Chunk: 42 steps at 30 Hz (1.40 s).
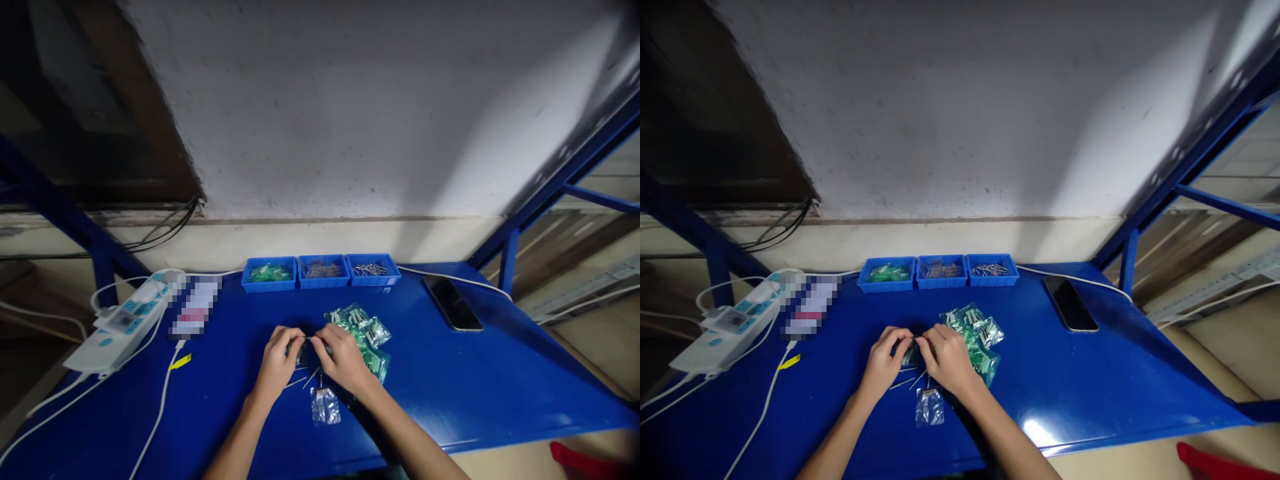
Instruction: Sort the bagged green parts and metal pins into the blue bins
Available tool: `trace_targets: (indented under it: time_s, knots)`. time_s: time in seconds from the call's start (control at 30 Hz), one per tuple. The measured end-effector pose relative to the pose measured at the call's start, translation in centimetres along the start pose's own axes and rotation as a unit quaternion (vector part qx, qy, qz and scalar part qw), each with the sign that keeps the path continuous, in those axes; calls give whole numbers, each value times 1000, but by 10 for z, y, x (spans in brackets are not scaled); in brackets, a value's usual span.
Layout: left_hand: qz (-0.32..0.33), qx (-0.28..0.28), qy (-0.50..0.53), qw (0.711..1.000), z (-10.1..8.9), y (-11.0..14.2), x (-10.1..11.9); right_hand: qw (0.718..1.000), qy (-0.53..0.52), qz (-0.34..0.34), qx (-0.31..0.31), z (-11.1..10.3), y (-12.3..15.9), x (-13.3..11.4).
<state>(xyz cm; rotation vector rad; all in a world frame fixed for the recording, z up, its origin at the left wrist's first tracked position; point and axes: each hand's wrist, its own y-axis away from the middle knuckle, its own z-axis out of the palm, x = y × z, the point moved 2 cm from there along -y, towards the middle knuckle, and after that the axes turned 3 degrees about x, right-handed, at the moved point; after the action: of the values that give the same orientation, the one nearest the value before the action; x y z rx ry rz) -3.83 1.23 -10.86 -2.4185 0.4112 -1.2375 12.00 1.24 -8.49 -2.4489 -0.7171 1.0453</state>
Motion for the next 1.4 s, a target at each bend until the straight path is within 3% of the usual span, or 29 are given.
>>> trace_targets:
  time_s: [0.1, 0.2, 0.27, 0.33, 0.43, 0.53, 0.67, 0.8, 0.97, 1.13, 1.23, 1.4]
  knots:
    - [8, -8, -15, 1000, -4, 3, 4, 999, -1, -43, 26, -12, -5, -3]
    - [-13, -23, -45, 999, -18, 20, 9, 983, 21, -48, 174, -43, -17, 8]
    - [-26, -54, -90, 994, -29, 37, 12, 951, 79, -9, 299, -69, -30, 26]
    - [-31, -98, -145, 984, -36, 54, 14, 923, 132, 71, 355, -89, -42, 50]
    - [-42, -116, -200, 972, -39, 69, 16, 930, 172, 167, 278, -93, -53, 82]
    - [-62, -105, -184, 975, -34, 69, 13, 951, 137, 172, 216, -71, -43, 87]
    - [-113, -83, -91, 986, -33, 48, 6, 988, -6, 107, 111, -27, -21, 51]
    - [-107, -67, -61, 990, -34, 14, 8, 997, -58, -38, -15, 0, -13, 10]
    - [-71, -68, -68, 993, -27, -9, 22, 997, -23, -67, -22, 1, -11, 4]
    - [-75, -63, -59, 993, -21, -5, 24, 996, 6, -81, -27, -4, -10, 9]
    - [-68, -30, -35, 997, -22, -1, 23, 997, -3, -73, -36, -2, -9, 8]
    - [-45, -25, -30, 998, -26, 2, 24, 996, -28, -72, -33, 0, -8, 7]
